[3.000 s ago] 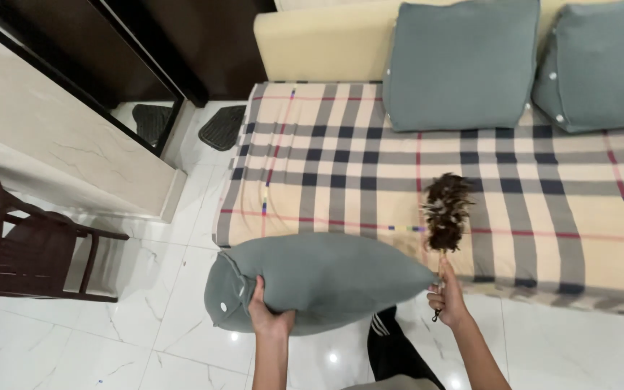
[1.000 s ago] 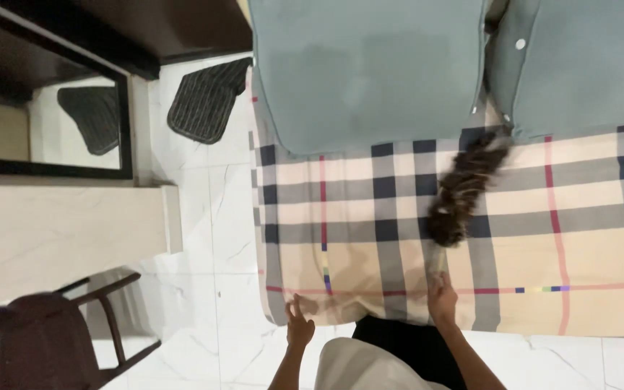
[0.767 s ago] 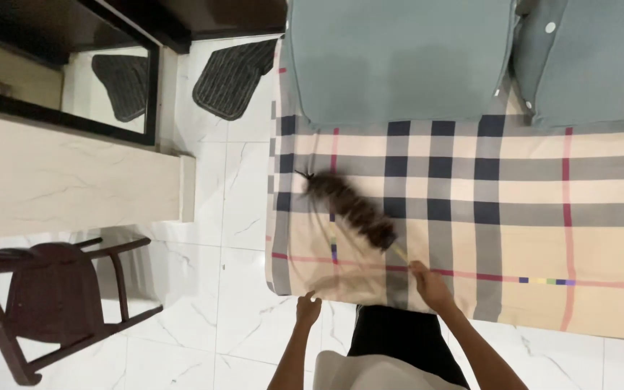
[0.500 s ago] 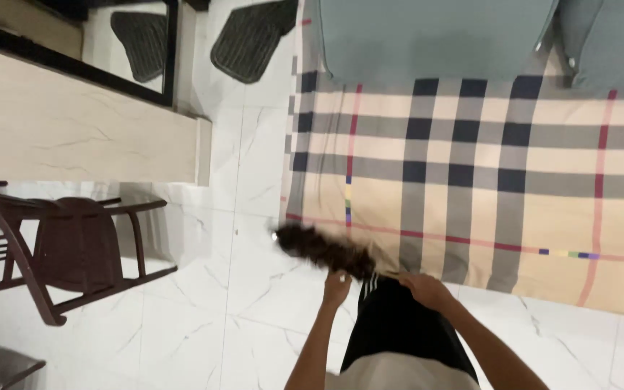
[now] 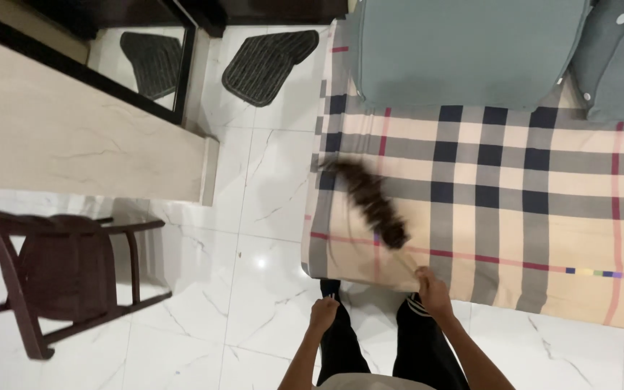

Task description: Dusting a pillow with a feather duster and then emptying a small trash bin into a larger waste bag.

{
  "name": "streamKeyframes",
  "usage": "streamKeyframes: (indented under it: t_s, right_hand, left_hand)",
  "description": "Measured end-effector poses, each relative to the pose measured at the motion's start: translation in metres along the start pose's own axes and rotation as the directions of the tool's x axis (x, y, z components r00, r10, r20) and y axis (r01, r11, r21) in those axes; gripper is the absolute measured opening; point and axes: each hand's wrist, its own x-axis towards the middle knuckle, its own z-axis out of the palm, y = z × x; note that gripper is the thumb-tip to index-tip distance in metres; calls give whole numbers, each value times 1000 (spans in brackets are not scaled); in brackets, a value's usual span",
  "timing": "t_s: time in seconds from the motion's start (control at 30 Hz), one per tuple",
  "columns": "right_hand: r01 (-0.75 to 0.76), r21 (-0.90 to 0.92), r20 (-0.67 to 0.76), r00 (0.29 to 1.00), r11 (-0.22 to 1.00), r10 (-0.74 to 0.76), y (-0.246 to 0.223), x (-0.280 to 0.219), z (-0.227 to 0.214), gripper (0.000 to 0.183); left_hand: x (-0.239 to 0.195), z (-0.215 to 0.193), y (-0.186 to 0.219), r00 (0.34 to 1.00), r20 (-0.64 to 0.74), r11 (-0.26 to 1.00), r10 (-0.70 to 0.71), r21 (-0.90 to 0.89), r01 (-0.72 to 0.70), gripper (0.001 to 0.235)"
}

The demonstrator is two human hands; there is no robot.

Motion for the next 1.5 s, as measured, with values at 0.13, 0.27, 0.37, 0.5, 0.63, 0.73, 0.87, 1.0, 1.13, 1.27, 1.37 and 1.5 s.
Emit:
streamKeyframes:
  t_s: [0.13,0.27,0.37,0.5,0.63,0.73,0.87,1.0,1.13,1.27,1.37,1.5]
  right_hand:
    - [56,127,-266,964,990,-20,9,44,98,28]
    - [34,-392,331,938,919,106,-93,64,61,33]
    - [-60,-327,187,974,943,127,-101,74,85,31]
    - [-191,-168,12,981,967,195,-103,44,118,30]
    - [-37,-324,223,968,945,114,-119,9,96,36]
    - [-252,88,-155,952,964,263,-87,-38,117,29]
    - [-272,176,-98,952,946,291,-21,-146,109,27]
    - [-460,239,-21,878,855,479,1,-249,47,33]
    - [-606,414,-177,678,679,713,115,-308,30,34]
    - [-555,305,-205,755,774,622,147,-360,-83,33]
    - [-559,461,-307,628,689,715,169,-378,-130,34]
    - [-527,365,-282,723,767,631,245,-400,-114,32]
  left_hand:
    - [28,-63,20,968,211,990,-132,74,119,28]
    - [76,-124,-12,877,235,845,419,251,-472,18]
    - [89,-181,-15,968,169,977,184,75,-199,19]
    - [67,-250,17,992,67,957,-103,-264,118,26]
    - [74,-237,-7,984,84,910,-158,-374,178,28]
    - [54,-211,15,967,113,959,-228,-146,244,29]
    - [26,-137,42,970,169,985,-173,57,165,26]
    - [-1,-46,83,948,320,999,-2,35,-10,38]
    - [-37,62,147,904,349,968,249,-112,-224,39]
    - [-63,181,199,838,465,950,287,-23,-313,33]
    - [-82,255,230,751,513,844,417,88,-529,28]
    - [-116,314,271,529,628,650,571,49,-759,23]
